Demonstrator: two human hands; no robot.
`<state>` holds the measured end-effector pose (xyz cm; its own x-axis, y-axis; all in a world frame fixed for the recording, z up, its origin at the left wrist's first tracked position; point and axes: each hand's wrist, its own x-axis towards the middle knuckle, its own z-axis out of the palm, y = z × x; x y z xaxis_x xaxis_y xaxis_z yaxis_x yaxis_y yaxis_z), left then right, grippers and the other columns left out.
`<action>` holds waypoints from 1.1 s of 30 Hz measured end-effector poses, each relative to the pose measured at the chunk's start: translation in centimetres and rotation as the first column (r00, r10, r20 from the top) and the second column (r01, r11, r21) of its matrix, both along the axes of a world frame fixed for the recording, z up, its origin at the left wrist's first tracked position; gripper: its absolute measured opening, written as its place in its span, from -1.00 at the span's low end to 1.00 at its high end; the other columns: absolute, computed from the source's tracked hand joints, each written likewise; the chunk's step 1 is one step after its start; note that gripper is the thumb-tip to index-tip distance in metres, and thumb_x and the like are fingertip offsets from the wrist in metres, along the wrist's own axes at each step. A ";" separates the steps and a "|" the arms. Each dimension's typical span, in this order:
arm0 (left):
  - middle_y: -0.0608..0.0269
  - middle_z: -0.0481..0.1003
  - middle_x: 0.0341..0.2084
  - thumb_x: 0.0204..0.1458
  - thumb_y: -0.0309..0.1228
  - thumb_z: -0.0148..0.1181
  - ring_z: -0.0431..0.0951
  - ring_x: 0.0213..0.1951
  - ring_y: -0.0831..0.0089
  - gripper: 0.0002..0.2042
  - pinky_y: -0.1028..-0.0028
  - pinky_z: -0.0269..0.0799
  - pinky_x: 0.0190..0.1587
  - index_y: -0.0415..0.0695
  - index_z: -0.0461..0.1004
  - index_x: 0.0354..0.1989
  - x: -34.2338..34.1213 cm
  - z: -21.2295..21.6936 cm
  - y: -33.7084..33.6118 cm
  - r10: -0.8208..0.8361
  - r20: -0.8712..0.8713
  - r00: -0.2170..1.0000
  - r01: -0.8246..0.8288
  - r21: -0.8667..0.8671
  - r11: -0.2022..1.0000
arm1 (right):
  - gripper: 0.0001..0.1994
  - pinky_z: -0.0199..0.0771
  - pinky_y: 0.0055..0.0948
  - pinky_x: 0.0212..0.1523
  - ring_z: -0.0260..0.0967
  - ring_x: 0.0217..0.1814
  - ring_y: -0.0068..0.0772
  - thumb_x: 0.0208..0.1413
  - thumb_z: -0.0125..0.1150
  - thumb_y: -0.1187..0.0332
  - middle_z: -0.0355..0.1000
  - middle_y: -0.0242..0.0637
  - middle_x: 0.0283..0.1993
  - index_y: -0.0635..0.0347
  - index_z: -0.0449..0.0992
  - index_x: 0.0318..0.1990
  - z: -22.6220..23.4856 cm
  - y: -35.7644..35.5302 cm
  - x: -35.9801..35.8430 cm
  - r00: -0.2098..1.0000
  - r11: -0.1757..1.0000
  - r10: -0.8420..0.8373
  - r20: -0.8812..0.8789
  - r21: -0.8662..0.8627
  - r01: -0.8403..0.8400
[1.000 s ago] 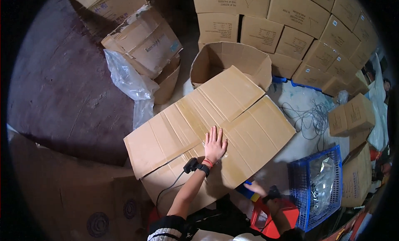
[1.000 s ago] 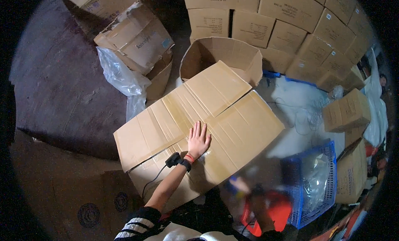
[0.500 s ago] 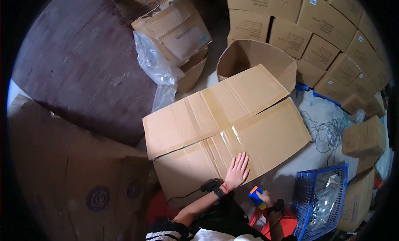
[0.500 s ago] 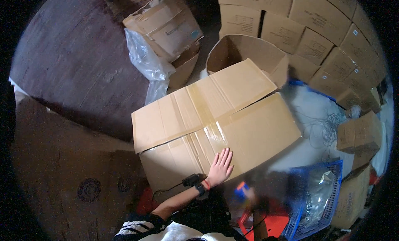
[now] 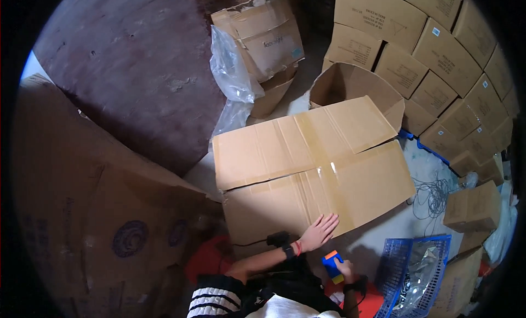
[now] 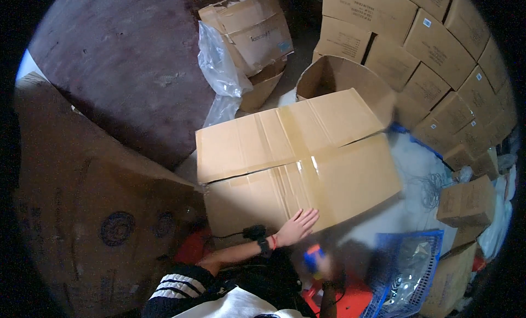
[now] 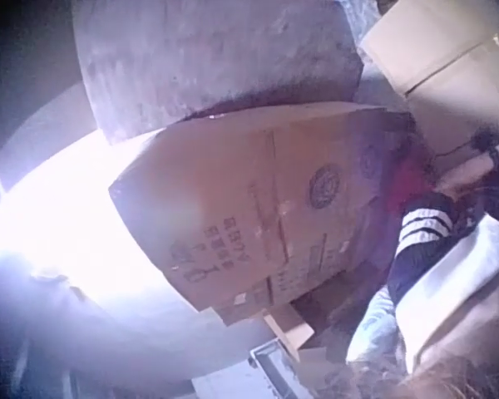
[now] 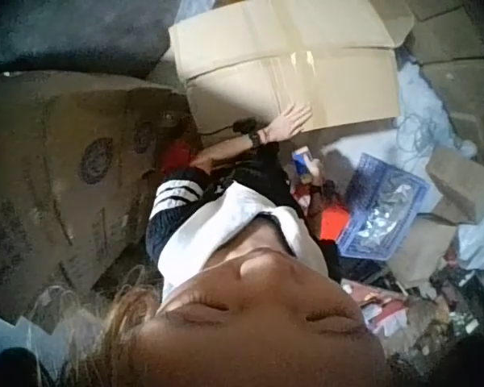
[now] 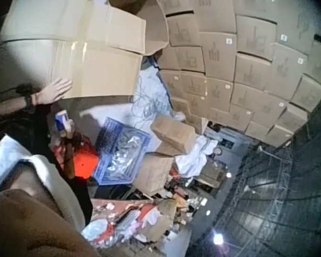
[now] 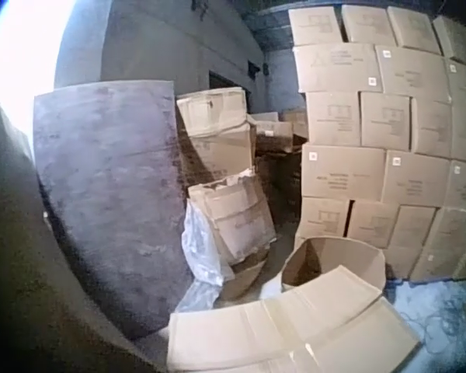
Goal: Taping cardboard boxes closed using a tape dispenser in a warehouse environment.
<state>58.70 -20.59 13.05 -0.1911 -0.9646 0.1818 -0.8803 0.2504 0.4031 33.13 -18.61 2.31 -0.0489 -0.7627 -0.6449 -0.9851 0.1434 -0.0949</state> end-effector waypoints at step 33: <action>0.21 -0.01 0.20 0.06 -0.03 -0.28 -0.13 0.24 0.18 -0.51 -0.03 -0.33 0.18 0.08 0.10 0.16 25.4 -3.0 -10.4 0.458 -0.007 0.889 -0.458 0.010 0.889 | -0.37 0.33 -0.11 -0.31 0.39 -0.33 0.08 -0.19 0.02 -0.21 0.39 0.14 -0.49 0.36 0.49 -0.51 5.8 12.3 7.8 0.943 0.914 -0.321 0.091 -0.232 0.333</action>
<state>84.13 -31.04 10.09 0.2737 -0.9461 0.1731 -0.8928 -0.1830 0.4116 40.91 -6.27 8.16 -0.2946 -0.8421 -0.4517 -0.8800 0.4233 -0.2153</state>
